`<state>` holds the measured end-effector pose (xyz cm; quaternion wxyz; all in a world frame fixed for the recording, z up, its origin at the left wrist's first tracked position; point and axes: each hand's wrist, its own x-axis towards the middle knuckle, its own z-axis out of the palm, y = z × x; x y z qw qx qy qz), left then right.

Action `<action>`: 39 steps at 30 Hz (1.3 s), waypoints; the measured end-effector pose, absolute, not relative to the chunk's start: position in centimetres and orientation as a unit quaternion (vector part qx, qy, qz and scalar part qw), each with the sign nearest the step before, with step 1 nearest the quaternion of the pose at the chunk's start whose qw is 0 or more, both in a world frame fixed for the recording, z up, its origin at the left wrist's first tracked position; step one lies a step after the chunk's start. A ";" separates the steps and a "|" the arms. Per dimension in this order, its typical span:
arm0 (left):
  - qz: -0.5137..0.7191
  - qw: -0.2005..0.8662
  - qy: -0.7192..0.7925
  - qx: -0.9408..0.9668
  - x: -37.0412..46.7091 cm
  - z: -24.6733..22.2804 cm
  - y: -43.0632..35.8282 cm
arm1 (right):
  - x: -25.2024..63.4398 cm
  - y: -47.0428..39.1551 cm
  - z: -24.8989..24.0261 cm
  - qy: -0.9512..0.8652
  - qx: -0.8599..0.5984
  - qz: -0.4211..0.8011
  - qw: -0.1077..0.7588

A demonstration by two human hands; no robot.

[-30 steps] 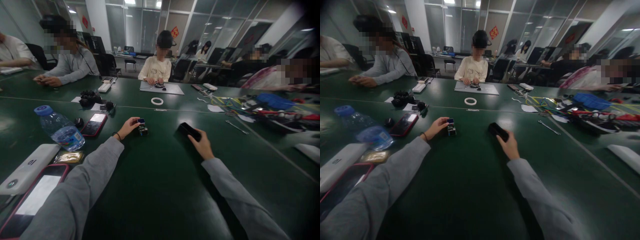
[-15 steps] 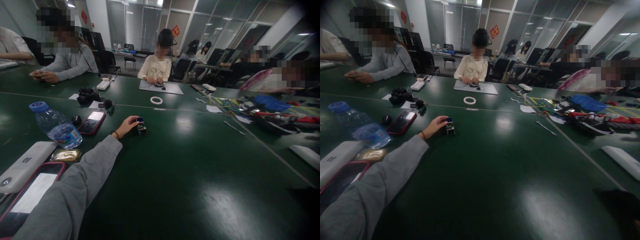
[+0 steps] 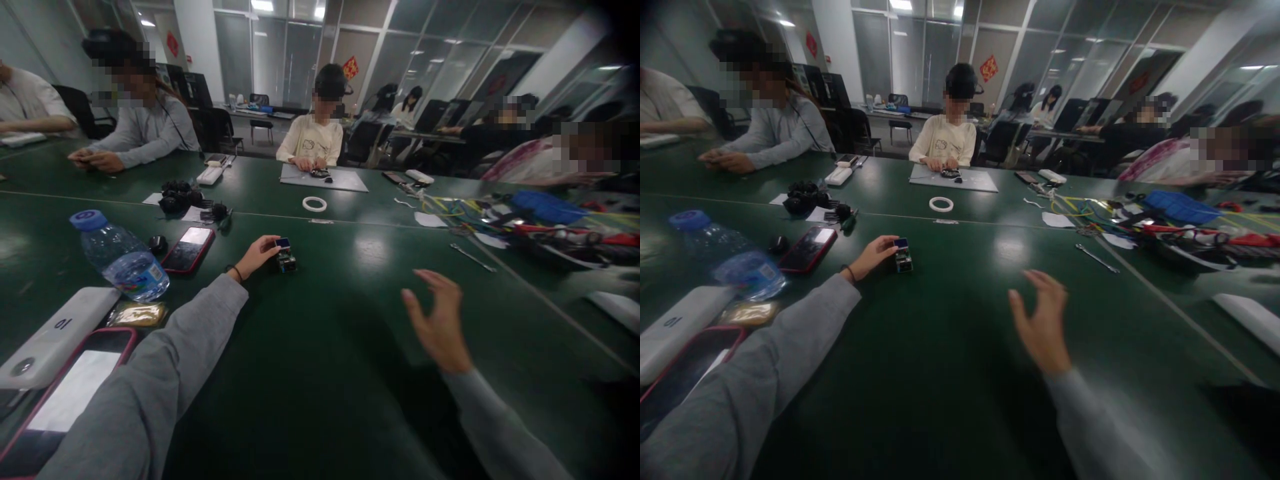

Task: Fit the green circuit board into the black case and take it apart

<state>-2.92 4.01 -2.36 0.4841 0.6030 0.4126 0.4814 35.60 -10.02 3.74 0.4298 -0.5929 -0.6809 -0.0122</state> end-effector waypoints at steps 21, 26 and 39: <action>0.476 0.430 0.434 0.632 -2.8 -2.6 4.4 | 16.4 0.4 -2.4 -0.762 -0.425 0.166 0.460; 0.477 0.442 0.438 0.620 -2.8 -2.7 4.4 | 16.5 1.3 -2.7 -0.698 -0.460 0.248 0.490; 0.474 0.448 0.456 0.605 -2.6 -2.3 4.1 | 16.4 1.5 -3.6 -0.701 -0.499 0.184 0.475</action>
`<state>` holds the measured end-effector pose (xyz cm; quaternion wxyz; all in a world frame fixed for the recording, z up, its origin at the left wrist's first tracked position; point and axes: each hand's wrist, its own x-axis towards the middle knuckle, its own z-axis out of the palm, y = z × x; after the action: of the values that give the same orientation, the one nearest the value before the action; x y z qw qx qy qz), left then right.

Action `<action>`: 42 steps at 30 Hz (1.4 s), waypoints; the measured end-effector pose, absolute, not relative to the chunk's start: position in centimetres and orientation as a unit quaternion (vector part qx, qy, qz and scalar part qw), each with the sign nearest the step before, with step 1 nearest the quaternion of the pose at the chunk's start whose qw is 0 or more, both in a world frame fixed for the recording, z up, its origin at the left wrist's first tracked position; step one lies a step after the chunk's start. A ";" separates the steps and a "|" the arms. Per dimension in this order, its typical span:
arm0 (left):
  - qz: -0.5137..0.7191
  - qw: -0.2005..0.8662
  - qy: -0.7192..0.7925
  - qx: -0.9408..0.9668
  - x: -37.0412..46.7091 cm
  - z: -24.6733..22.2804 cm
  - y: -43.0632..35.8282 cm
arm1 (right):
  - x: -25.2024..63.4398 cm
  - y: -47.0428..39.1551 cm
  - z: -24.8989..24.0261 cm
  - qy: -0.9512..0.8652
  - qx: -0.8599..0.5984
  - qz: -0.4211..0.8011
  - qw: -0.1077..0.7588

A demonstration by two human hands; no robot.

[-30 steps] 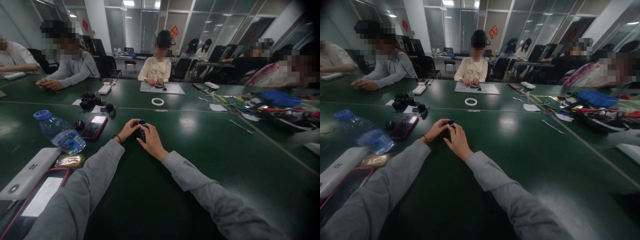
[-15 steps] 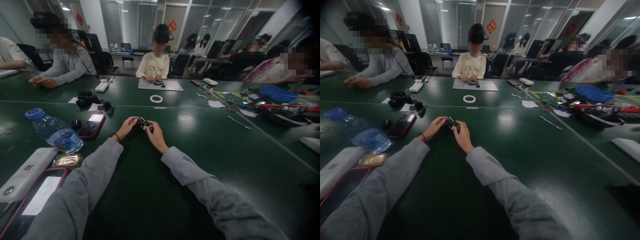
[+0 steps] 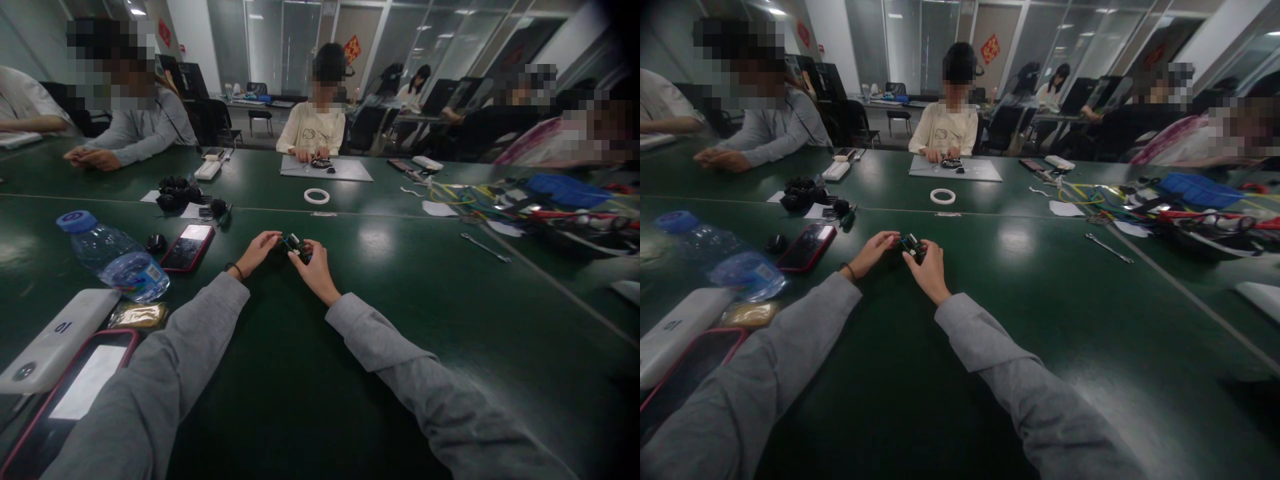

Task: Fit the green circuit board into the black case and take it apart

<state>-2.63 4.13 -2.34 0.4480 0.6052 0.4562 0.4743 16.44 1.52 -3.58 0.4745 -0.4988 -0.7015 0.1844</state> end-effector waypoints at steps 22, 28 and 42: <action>0.463 0.447 0.459 0.613 -2.8 -2.6 4.3 | 18.8 3.9 -3.7 -0.667 -0.539 0.154 0.492; 0.463 0.450 0.458 0.611 -2.8 -2.7 4.2 | 19.3 4.9 -4.0 -0.646 -0.568 0.164 0.482; 0.467 0.459 0.445 0.611 -3.0 -2.7 4.2 | 27.6 1.8 -2.7 -0.765 -0.520 0.128 0.358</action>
<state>-3.00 4.16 -2.66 0.4594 0.6106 0.4453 0.4667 27.64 1.81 -2.69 0.3578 -0.5202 -0.7649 0.1277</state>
